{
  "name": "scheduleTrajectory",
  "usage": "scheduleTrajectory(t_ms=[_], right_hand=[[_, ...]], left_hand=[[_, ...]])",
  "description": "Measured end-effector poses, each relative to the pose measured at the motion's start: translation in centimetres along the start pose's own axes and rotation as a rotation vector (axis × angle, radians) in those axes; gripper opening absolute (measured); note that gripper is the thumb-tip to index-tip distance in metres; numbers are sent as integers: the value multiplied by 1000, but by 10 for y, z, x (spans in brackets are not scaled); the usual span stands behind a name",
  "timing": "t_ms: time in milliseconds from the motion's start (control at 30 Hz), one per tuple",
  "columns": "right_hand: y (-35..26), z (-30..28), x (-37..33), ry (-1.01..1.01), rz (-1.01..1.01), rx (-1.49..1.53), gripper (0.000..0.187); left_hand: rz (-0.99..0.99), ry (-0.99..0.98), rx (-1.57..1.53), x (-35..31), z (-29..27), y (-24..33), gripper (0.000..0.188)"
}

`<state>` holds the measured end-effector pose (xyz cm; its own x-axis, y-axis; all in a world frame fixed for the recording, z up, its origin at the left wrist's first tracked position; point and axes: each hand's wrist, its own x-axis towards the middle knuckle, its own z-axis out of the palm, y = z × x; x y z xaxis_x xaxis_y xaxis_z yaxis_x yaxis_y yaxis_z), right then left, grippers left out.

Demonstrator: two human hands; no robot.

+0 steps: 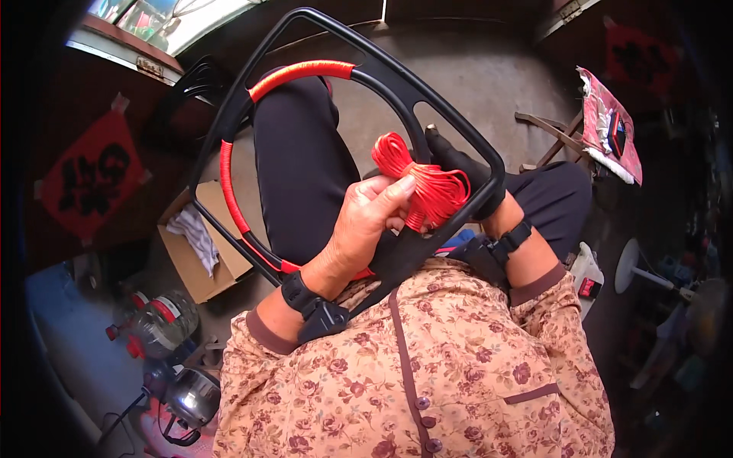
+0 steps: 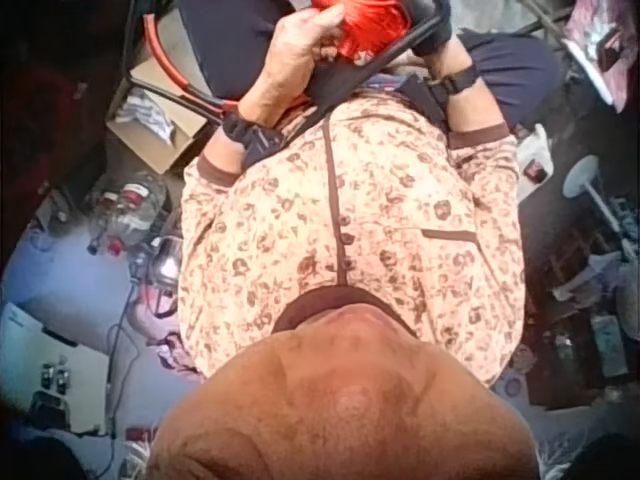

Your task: Wrapping a red decorative thread or fringe around a black plastic circular frame.

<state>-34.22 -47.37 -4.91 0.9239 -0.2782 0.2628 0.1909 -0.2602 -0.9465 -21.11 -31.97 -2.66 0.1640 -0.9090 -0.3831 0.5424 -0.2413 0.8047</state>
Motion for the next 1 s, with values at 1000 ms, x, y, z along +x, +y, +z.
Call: scheduleTrajectory(t_ms=[1000], right_hand=[[-33,-84,-140,618,481,-661,28]], left_hand=[[-69,-41,-154,9,-1,-6,14]])
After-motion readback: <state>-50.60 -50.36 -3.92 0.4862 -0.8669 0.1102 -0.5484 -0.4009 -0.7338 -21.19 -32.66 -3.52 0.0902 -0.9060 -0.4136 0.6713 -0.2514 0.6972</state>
